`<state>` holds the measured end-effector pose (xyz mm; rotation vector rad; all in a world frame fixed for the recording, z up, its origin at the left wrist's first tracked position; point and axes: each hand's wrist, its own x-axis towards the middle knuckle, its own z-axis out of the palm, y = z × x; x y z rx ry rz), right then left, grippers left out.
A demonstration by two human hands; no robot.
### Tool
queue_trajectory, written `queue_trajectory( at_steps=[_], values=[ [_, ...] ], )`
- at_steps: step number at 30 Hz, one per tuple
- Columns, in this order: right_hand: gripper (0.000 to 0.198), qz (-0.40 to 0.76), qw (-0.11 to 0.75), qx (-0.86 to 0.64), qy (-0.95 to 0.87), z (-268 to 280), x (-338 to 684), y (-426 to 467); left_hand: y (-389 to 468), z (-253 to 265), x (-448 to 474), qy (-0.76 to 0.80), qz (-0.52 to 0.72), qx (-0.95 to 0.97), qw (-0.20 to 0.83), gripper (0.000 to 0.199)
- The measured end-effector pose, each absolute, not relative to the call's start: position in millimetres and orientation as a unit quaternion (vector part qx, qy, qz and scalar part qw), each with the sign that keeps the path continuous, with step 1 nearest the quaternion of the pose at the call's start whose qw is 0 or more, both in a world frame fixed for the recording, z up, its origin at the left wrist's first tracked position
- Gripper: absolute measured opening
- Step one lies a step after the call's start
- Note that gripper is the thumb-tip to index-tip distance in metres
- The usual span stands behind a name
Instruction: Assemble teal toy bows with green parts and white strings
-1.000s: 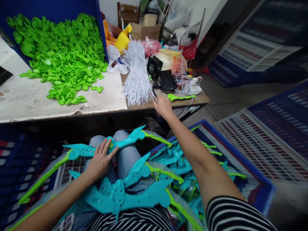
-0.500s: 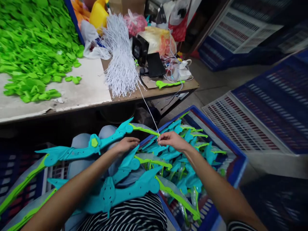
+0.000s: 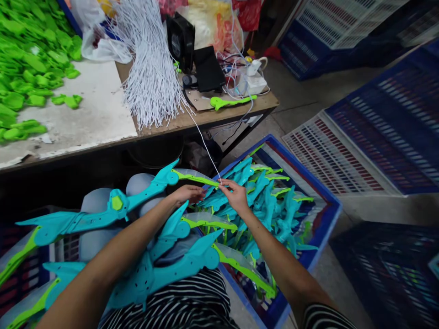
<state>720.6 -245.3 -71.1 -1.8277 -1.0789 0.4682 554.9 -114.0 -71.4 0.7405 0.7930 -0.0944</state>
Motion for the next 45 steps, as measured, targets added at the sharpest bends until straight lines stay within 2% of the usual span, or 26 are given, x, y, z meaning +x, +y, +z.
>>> queue_trajectory(
  at_steps=[7, 12, 20, 25, 29, 32, 34, 37, 40, 42, 45],
  values=[
    [0.016, 0.116, 0.421, -0.719, -0.541, -64.2, 722.2, -246.5, -114.7, -82.9, 566.1, 0.35, -0.069, 0.345, 0.868, 0.019],
    [0.015, 0.109, 0.395, -0.701, -0.584, -65.2, 720.8, -250.1, -111.9, -86.1, 572.8, 0.303, -0.106, 0.35, 0.88, 0.024],
    [0.012, 0.09, 0.412, -0.698, -0.578, -71.8, 712.5, -255.0, -118.4, -80.8, 594.2, 0.266, -0.16, 0.336, 0.889, 0.008],
    [0.013, 0.116, 0.382, -0.724, -0.562, -63.0, 705.5, -256.8, -117.0, -73.6, 586.1, 0.283, -0.154, 0.383, 0.866, 0.023],
    [0.027, 0.14, 0.375, -0.766, -0.503, -60.3, 702.9, -262.6, -99.8, -50.9, 540.1, 0.295, -0.128, 0.454, 0.831, 0.028],
    [0.036, 0.157, 0.392, -0.766, -0.484, -61.3, 705.9, -264.2, -83.8, -15.9, 481.4, 0.321, -0.051, 0.484, 0.812, 0.026],
    [0.042, 0.168, 0.391, -0.767, -0.48, -61.6, 709.6, -262.1, -74.7, 12.0, 436.1, 0.363, 0.042, 0.46, 0.81, 0.026],
    [0.05, 0.175, 0.371, -0.778, -0.477, -61.2, 716.6, -256.7, -67.7, 51.1, 368.6, 0.435, 0.251, 0.389, 0.772, 0.023],
    [0.058, 0.183, 0.346, -0.78, -0.488, -60.5, 727.9, -250.3, -76.3, 78.8, 314.1, 0.473, 0.461, 0.3, 0.688, 0.024],
    [0.056, 0.188, 0.32, -0.778, -0.507, -58.1, 737.9, -241.0, -90.9, 87.5, 291.0, 0.481, 0.544, 0.264, 0.635, 0.025],
    [0.044, 0.121, 0.271, -0.782, -0.548, -45.7, 741.8, -208.7, -115.8, 86.1, 277.2, 0.493, 0.579, 0.28, 0.586, 0.021]
  ],
)
